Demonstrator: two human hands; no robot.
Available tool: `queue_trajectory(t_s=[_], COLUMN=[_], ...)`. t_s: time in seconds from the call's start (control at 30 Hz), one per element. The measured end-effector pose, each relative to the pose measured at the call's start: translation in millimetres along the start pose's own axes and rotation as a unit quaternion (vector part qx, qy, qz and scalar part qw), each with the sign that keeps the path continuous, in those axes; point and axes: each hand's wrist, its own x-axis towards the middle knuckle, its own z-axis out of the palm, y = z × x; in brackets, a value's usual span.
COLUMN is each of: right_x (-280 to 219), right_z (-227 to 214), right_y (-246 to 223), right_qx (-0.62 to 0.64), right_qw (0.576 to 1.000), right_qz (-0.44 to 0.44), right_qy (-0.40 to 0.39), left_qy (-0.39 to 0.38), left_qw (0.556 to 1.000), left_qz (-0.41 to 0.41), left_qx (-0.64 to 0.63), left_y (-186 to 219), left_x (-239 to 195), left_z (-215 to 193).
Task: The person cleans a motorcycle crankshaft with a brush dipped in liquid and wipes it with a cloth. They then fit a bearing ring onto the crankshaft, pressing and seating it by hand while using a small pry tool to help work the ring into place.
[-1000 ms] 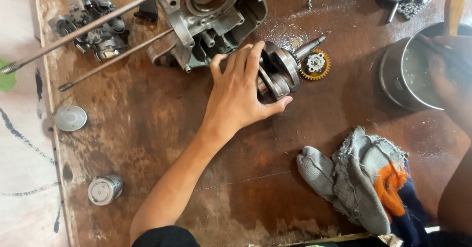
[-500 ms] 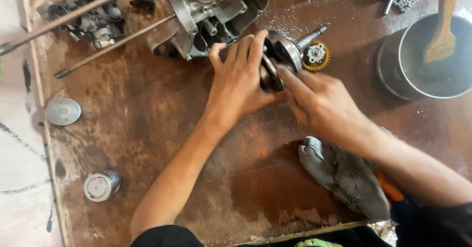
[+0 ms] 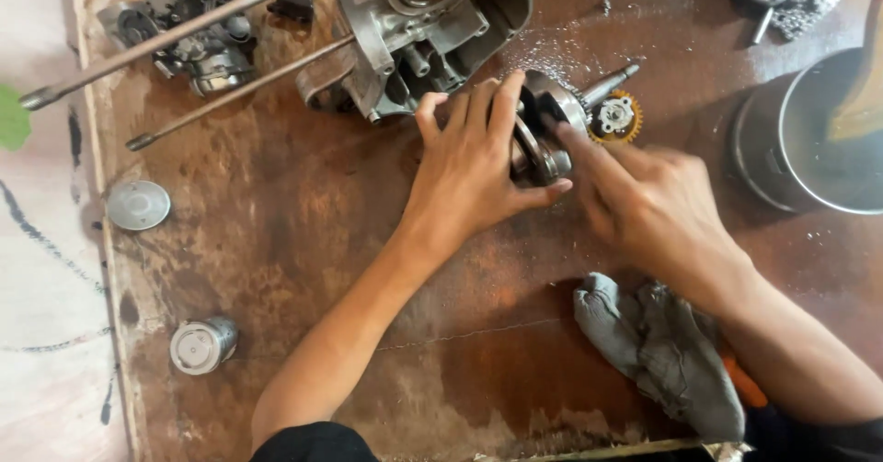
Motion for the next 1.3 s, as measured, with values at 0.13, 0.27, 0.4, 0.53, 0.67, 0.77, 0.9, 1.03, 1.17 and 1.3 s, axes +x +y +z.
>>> queue_trajectory(t_s=[0.13,0.27,0.4,0.53,0.67,0.77,0.9,1.03,1.17,1.3], right_x=[-9.2,-6.8,-19.3,-7.2,-15.1,-9.7,-11.1,-19.7,-22.2,-15.5], right_z=[10.0,5.1,5.1,0.6,2.2,-2.9,2.9,2.6,5.4,-0.8], right_y=[7.3,2.9,-4.0,-3.9,-6.0,-6.9,-8.9,-13.4,-12.4,-21.8], right_qx=[-0.127,-0.133,-0.152,-0.156,-0.140,-0.123,-0.181,-0.212,-0.175,-0.221], right_qw=[0.991,0.991,0.988,0.987,0.990,0.992,0.983,0.977,0.984,0.974], right_qz=[-0.034,-0.021,-0.022,-0.009,-0.009,-0.010,-0.009,-0.006,-0.001,0.028], right_qy=[0.033,0.018,-0.016,-0.022,0.006,0.026,-0.007,-0.037,-0.025,-0.048], left_qy=[-0.003,-0.033,-0.047,-0.075,-0.054,-0.035,-0.059,-0.082,-0.059,-0.060], left_qw=[1.000,0.999,0.999,0.997,0.998,0.999,0.998,0.996,0.998,0.998], left_qz=[-0.001,-0.010,-0.006,-0.024,0.004,0.021,0.000,-0.021,-0.001,-0.014], left_qx=[-0.005,0.003,-0.014,-0.001,-0.007,0.003,-0.012,0.015,-0.012,-0.008], left_y=[2.5,1.9,0.6,3.0,0.1,-2.0,-3.2,-3.2,-3.0,-4.3], left_x=[2.1,-0.7,-1.4,1.4,-3.2,0.7,1.4,1.7,-0.2,4.4], left_z=[-5.5,-3.4,-3.7,-7.3,-5.7,-7.7,-6.3,-4.6,-5.7,-3.9])
